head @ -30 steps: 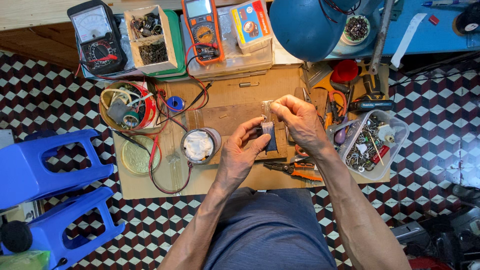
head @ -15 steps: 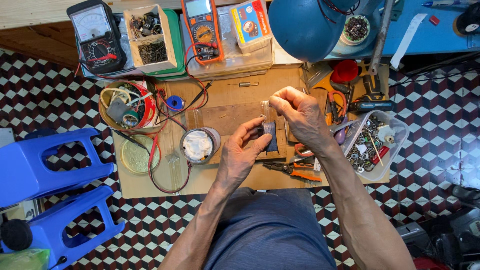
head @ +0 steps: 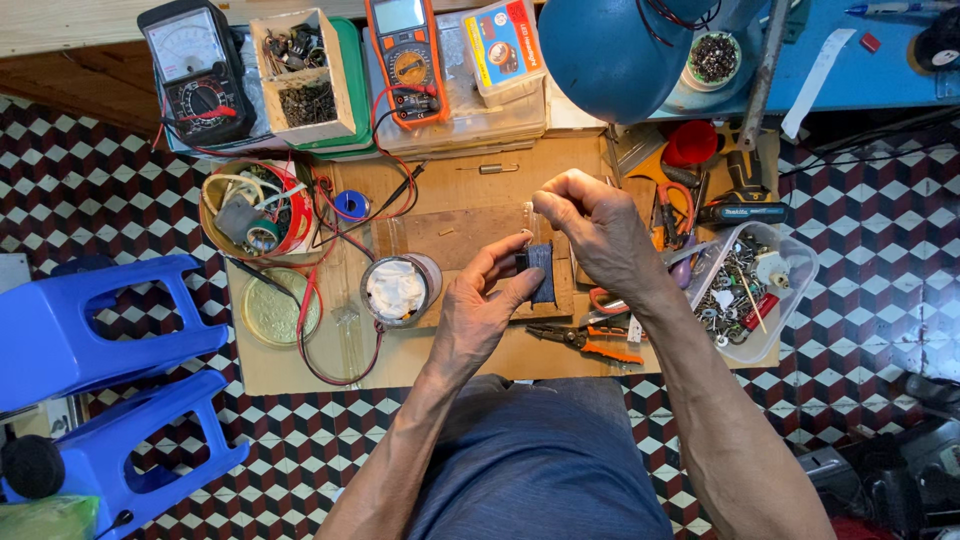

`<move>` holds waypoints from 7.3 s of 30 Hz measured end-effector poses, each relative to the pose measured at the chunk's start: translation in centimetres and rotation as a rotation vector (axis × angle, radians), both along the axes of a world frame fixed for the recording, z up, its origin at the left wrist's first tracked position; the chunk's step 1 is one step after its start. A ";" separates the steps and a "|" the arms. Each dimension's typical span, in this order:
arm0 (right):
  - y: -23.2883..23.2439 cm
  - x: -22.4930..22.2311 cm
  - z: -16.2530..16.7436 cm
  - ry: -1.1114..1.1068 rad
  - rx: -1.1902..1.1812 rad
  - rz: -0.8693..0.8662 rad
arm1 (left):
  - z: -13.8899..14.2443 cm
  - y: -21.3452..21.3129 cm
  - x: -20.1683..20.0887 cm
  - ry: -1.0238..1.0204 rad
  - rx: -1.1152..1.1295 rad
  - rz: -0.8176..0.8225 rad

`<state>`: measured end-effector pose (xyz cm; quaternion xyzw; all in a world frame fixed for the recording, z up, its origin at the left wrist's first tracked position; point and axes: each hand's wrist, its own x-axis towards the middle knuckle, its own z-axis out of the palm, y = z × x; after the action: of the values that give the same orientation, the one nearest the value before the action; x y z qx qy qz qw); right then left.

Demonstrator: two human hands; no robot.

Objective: The person winds a thin wire around a small cylindrical core held in the left hand, using the right hand to guide and tighten each turn. The person repeatedly adjusts the coil and the wire end while working at a cluttered electronics workbench.

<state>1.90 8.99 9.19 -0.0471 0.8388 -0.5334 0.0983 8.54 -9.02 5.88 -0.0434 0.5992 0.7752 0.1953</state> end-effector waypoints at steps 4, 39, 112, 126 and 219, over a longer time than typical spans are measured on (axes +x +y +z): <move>0.3 0.0 -0.2 -0.023 0.011 -0.008 | -0.1 0.1 0.0 0.006 0.019 0.003; 0.4 3.2 5.3 0.165 0.067 0.044 | -0.9 -0.1 0.0 -0.072 0.138 0.137; 1.7 2.6 -7.3 -0.499 -0.485 -0.129 | -0.5 0.3 -0.8 -0.079 0.128 0.084; -0.5 9.4 -6.5 -0.363 -0.474 -0.357 | -1.4 0.7 -1.6 -0.225 0.211 0.188; -0.6 8.6 -6.8 -0.388 -0.533 -0.232 | -0.4 -0.6 -1.3 -0.044 0.011 0.155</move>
<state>10.48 8.38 2.39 0.1265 0.6356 -0.7403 0.1788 7.26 -9.63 5.46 -0.1056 0.5851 0.7903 0.1483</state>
